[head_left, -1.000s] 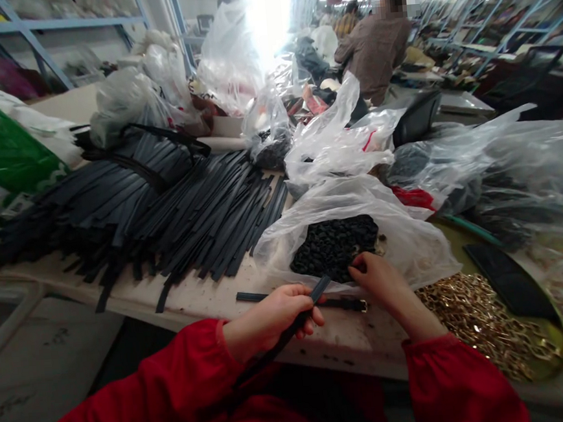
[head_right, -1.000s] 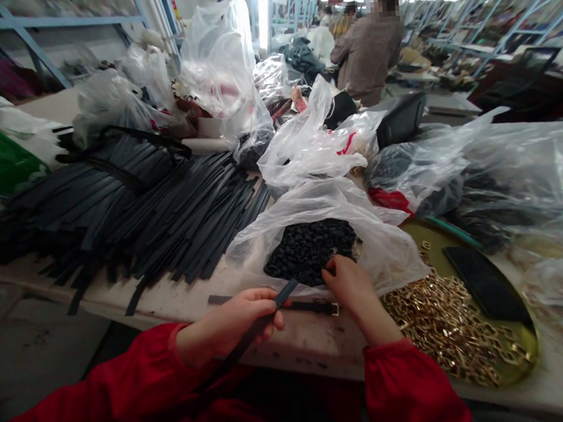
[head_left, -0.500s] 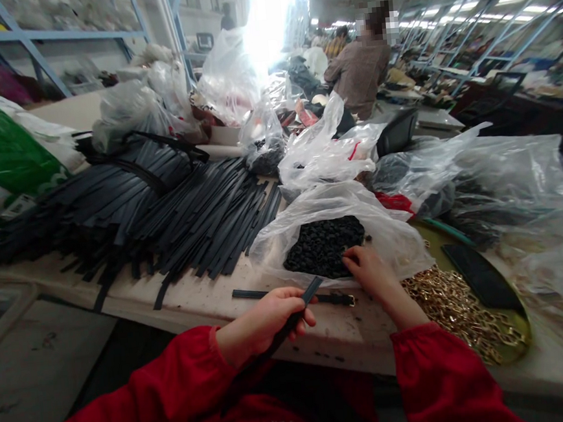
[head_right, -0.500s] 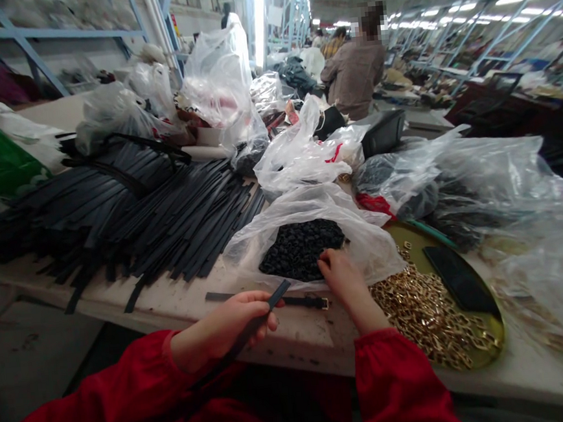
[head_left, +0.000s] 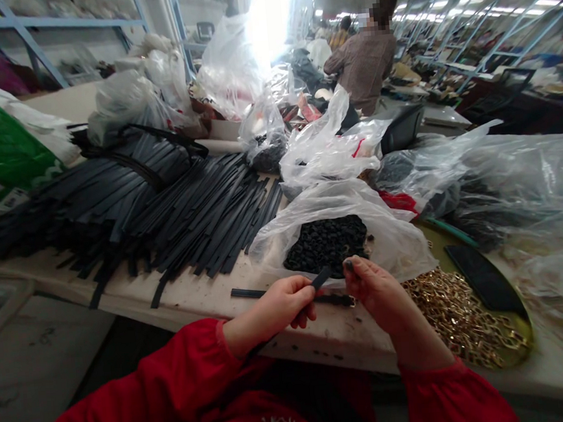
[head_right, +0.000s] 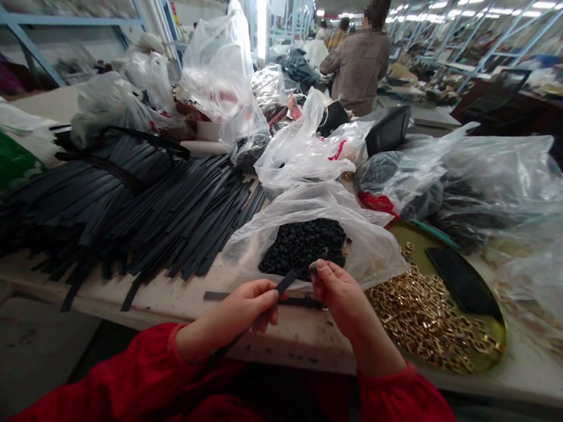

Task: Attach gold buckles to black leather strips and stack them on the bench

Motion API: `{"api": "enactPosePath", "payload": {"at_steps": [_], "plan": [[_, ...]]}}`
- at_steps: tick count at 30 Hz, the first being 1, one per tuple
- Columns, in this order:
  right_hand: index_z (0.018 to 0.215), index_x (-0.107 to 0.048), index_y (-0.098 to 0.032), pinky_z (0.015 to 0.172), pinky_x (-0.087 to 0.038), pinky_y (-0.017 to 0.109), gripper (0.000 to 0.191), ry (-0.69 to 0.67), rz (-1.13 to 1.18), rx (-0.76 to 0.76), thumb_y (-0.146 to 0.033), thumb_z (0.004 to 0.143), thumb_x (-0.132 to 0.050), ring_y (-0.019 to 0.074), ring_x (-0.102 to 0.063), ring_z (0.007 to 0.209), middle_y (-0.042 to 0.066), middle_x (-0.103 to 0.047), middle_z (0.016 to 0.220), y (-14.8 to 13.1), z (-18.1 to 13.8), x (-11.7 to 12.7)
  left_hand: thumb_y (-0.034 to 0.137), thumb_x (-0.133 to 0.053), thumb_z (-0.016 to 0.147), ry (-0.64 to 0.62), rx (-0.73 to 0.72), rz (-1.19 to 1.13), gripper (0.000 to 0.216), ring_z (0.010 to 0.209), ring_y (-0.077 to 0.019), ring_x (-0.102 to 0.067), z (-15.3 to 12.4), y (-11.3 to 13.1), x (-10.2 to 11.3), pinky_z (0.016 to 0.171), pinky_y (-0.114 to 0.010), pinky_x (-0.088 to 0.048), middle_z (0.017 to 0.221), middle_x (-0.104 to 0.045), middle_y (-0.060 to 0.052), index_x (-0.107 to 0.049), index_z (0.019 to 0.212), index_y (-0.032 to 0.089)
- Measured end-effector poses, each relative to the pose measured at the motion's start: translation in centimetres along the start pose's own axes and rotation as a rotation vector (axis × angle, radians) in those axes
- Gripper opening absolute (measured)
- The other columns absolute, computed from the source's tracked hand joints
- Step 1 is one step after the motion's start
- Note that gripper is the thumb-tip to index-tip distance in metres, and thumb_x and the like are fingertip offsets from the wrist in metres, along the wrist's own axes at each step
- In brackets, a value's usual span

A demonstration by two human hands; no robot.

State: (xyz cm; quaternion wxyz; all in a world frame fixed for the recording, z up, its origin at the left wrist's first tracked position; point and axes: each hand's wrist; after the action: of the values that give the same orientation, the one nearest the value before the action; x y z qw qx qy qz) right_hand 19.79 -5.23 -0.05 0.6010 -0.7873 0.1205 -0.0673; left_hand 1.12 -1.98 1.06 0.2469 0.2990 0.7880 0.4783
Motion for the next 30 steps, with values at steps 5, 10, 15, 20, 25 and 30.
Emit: {"api": "enactPosePath", "payload": {"at_steps": [5, 10, 15, 20, 25, 30], "plan": [[0.076, -0.057, -0.017, 0.039, -0.022, 0.019, 0.029, -0.073, 0.376, -0.217, -0.043, 0.066, -0.065, 0.0050, -0.030, 0.039, -0.007, -0.041, 0.049, 1.3, -3.1, -2.6, 0.031, -0.037, 0.082, 0.071, -0.193, 0.448, 0.025, 0.049, -0.0088, -0.045, -0.8, -0.2, -0.3, 0.048, -0.019, -0.033, 0.057, -0.053, 0.002, -0.056, 0.077, 0.015], [0.083, -0.058, -0.018, 0.039, -0.021, 0.021, 0.035, -0.056, 0.225, -0.124, -0.051, 0.074, -0.054, 0.0076, -0.031, 0.038, -0.007, -0.042, 0.045, 2.8, -4.4, -2.8, 0.029, -0.037, 0.082, 0.088, -0.219, 0.653, 0.027, 0.052, -0.0107, -0.046, -1.9, -1.4, -0.3, 0.050, -0.021, -0.031, 0.060, -0.055, 0.001, -0.059, 0.074, 0.015], [0.085, -0.055, -0.017, 0.041, -0.024, 0.021, 0.040, -0.095, 0.057, -0.021, -0.055, 0.075, -0.052, 0.0076, -0.035, 0.040, -0.007, -0.044, 0.045, 3.5, -6.0, -2.9, 0.029, -0.037, 0.082, 0.090, -0.237, 0.701, 0.029, 0.054, -0.0111, -0.046, -2.3, -2.2, -0.9, 0.049, -0.020, -0.030, 0.060, -0.054, 0.001, -0.059, 0.071, 0.015], [0.081, -0.051, -0.018, 0.040, -0.025, 0.021, 0.038, -0.066, 0.049, 0.016, -0.055, 0.072, -0.056, 0.0076, -0.035, 0.040, -0.008, -0.044, 0.046, 4.6, -7.0, -3.8, 0.029, -0.035, 0.084, 0.057, -0.289, 0.624, 0.030, 0.060, -0.0120, -0.050, -2.6, -2.3, -1.9, 0.056, -0.021, -0.035, 0.067, -0.059, -0.001, -0.060, 0.074, 0.015], [0.072, -0.047, -0.019, 0.043, -0.026, 0.020, 0.031, 0.021, 0.166, 0.062, -0.049, 0.078, -0.053, 0.0069, -0.033, 0.043, -0.009, -0.039, 0.048, 4.8, -7.4, -4.3, 0.033, -0.036, 0.084, -0.020, -0.112, 0.434, 0.043, 0.048, -0.0104, -0.045, -3.1, -2.2, -1.9, 0.047, -0.020, -0.034, 0.060, -0.052, 0.004, -0.041, 0.122, 0.015], [0.067, -0.049, -0.018, 0.045, -0.029, 0.021, 0.038, -0.175, 0.063, 0.028, -0.051, 0.084, -0.040, 0.0086, -0.037, 0.043, -0.005, -0.043, 0.048, 5.3, -7.7, -4.5, 0.043, -0.039, 0.083, -0.008, -0.155, 0.356, 0.049, 0.054, -0.0111, -0.043, -2.2, -2.2, -1.6, 0.050, -0.021, -0.034, 0.061, -0.050, 0.003, -0.044, 0.120, 0.013]]}}
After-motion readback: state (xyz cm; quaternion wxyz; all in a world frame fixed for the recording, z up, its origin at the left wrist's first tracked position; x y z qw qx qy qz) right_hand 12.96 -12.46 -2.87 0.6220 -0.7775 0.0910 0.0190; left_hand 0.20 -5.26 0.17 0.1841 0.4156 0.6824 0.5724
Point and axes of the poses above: each hand's wrist, its own z-axis towards the middle knuckle, its own x-axis out of the back of the hand, y = z × x
